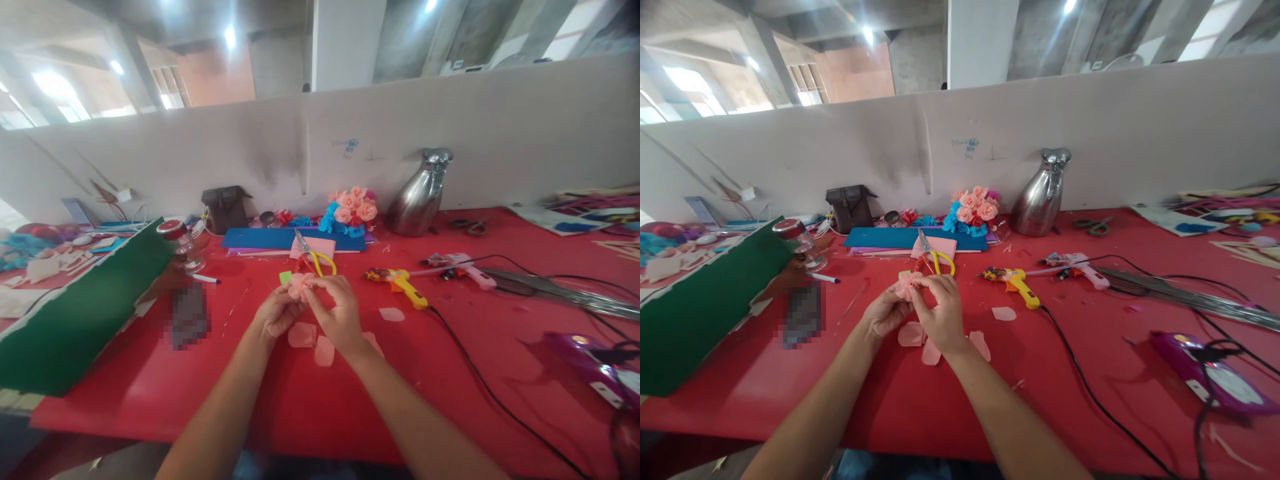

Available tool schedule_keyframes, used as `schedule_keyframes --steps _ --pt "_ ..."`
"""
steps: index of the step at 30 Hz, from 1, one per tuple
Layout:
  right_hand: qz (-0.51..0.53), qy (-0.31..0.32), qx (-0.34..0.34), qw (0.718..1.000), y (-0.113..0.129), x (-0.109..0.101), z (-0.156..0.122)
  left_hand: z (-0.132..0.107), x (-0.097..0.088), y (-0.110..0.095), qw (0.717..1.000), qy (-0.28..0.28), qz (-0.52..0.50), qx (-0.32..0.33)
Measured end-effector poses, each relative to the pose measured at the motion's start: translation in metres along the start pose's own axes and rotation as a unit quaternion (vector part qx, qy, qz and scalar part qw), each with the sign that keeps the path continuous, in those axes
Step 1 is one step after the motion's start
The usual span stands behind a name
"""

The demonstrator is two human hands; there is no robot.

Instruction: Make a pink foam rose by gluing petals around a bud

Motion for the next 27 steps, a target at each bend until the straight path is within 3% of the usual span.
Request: schedule_keyframes --steps 9,15,27 --pt "-0.029 -0.001 -0.024 0.999 0.004 0.0 0.001 0.001 -0.005 0.002 1.0 -0.007 0.008 -0.005" --pt "-0.035 0.009 -0.023 0.999 0.003 0.003 0.001 -0.001 0.002 0.001 1.0 0.006 0.015 -0.002" --pt "0.032 0.02 0.0 0.999 0.006 0.002 -0.004 -0.003 0.004 -0.005 1.0 0.001 -0.023 0.01"
Point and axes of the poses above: each hand's wrist, its own z-axis towards the middle knuckle, its own x-axis out of the palm, y = z × x, the point moved 8 cm from there along z, towards the middle knuckle, and after that the axes turned 2 degrees about z, right-handed, at the moved point
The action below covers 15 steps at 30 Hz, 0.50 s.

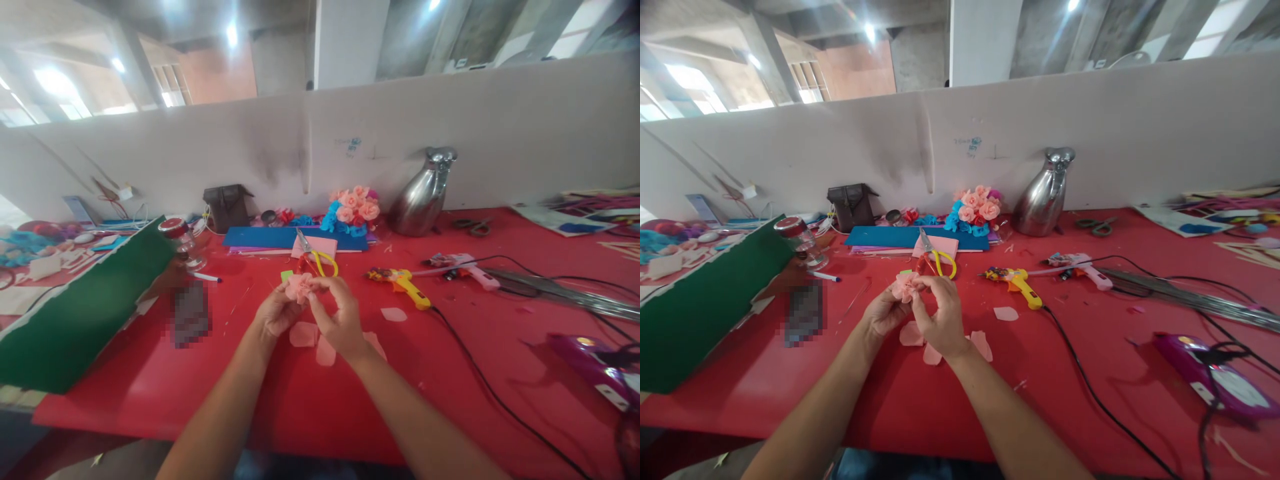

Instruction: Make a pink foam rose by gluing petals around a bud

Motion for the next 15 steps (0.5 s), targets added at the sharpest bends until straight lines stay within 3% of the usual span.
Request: schedule_keyframes --steps 9,15 --pt "-0.03 -0.015 -0.006 0.999 -0.005 0.0 0.0 0.0 -0.005 -0.003 0.999 -0.026 0.006 0.021" --pt "-0.043 -0.021 -0.056 0.997 0.007 -0.004 0.0 0.001 -0.008 -0.002 1.0 -0.025 0.01 0.014"
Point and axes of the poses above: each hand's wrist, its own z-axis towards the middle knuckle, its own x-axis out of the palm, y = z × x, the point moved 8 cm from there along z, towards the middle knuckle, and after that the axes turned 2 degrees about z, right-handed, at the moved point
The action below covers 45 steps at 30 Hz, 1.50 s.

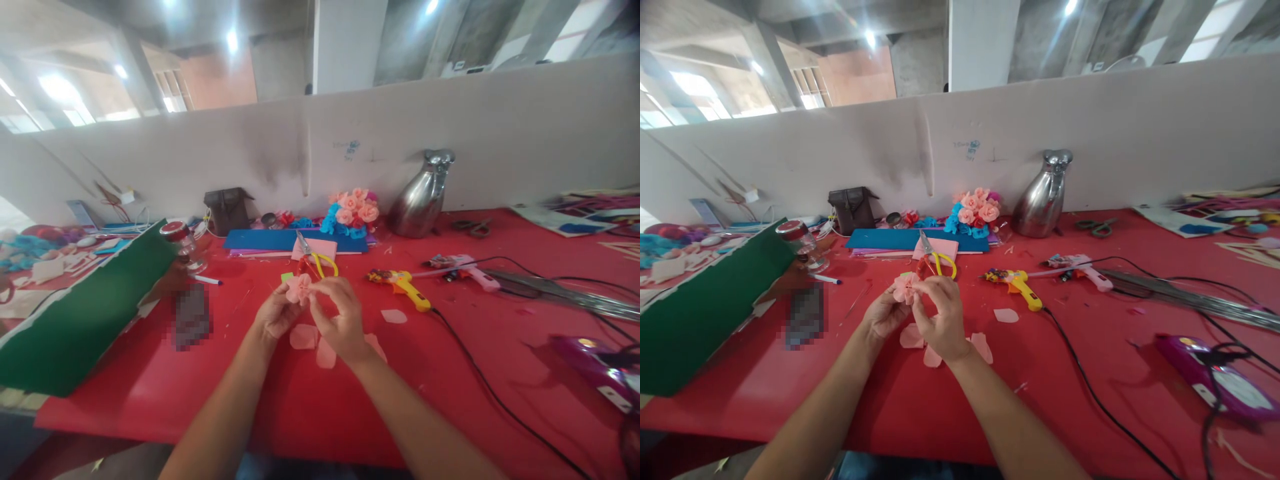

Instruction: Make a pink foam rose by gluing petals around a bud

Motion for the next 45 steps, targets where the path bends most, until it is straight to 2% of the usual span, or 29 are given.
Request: schedule_keyframes --steps 3,8,17,21,24,28,34,40,45 --pt "-0.022 0.007 -0.012 1.0 0.002 0.001 -0.001 0.001 -0.002 0.001 1.0 -0.004 -0.008 -0.005" --pt "-0.021 -0.008 -0.013 1.0 0.002 -0.001 -0.002 0.001 0.004 0.001 0.999 0.037 -0.004 -0.007" --pt "-0.053 0.006 -0.011 0.999 0.0 0.003 -0.004 -0.001 0.006 -0.004 1.0 0.017 0.017 0.012" --pt "-0.038 -0.007 0.007 0.999 -0.002 0.0 -0.002 0.0 0.003 -0.008 0.998 -0.011 0.045 0.049" --pt "-0.003 -0.011 0.05 0.999 -0.008 -0.001 0.0 -0.001 0.002 -0.012 0.994 -0.029 0.064 0.084" --pt "0.044 -0.021 0.144 0.988 -0.026 0.0 -0.001 -0.003 0.002 -0.017 0.99 -0.035 0.074 0.118" --pt "0.106 0.005 0.238 0.965 -0.041 0.007 -0.004 -0.003 0.003 -0.017 0.987 -0.023 0.084 0.132" --pt "0.139 0.001 0.245 0.96 -0.041 0.008 -0.004 -0.001 0.001 -0.013 0.991 -0.028 0.069 0.109" --pt "0.113 -0.019 0.212 0.971 -0.039 0.005 -0.006 0.001 0.004 -0.003 0.999 0.016 0.01 0.037"
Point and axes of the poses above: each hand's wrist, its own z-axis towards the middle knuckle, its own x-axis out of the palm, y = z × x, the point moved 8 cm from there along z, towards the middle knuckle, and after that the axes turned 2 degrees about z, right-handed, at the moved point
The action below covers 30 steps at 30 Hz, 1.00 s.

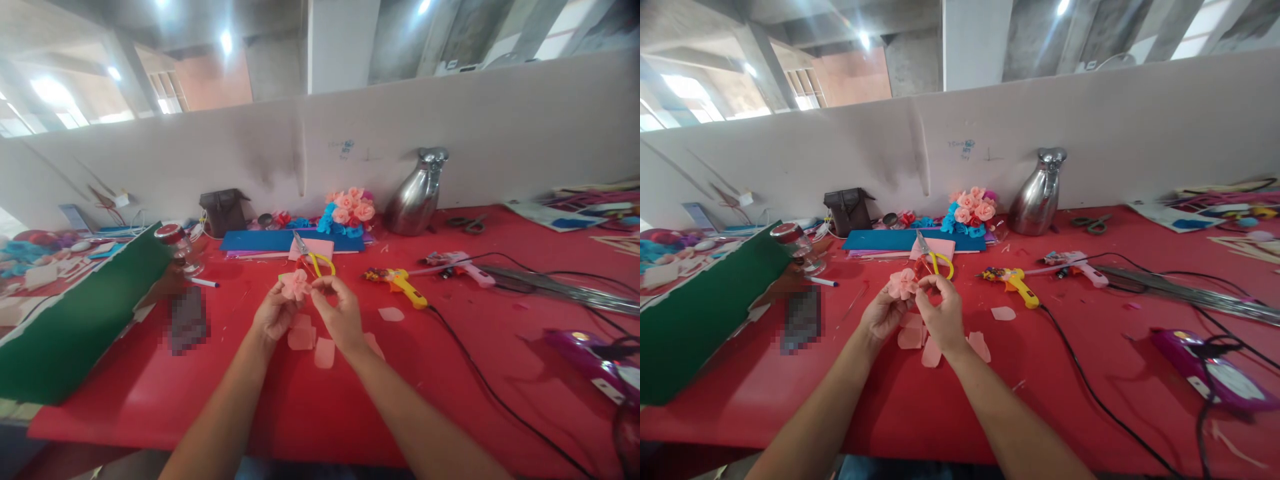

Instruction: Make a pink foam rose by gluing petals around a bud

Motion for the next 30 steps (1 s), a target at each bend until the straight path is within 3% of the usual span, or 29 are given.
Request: schedule_keyframes --steps 4,13,30 --pt "-0.027 0.005 -0.035 0.999 0.007 0.001 -0.001 0.0 -0.002 0.003 0.999 0.003 -0.04 -0.017" --pt "-0.058 0.0 -0.087 0.995 0.025 0.001 -0.003 -0.001 -0.002 0.006 1.0 -0.019 0.007 -0.019" --pt "-0.048 0.005 -0.063 0.997 0.017 0.002 -0.002 -0.003 0.004 0.007 0.999 0.02 0.001 -0.038"
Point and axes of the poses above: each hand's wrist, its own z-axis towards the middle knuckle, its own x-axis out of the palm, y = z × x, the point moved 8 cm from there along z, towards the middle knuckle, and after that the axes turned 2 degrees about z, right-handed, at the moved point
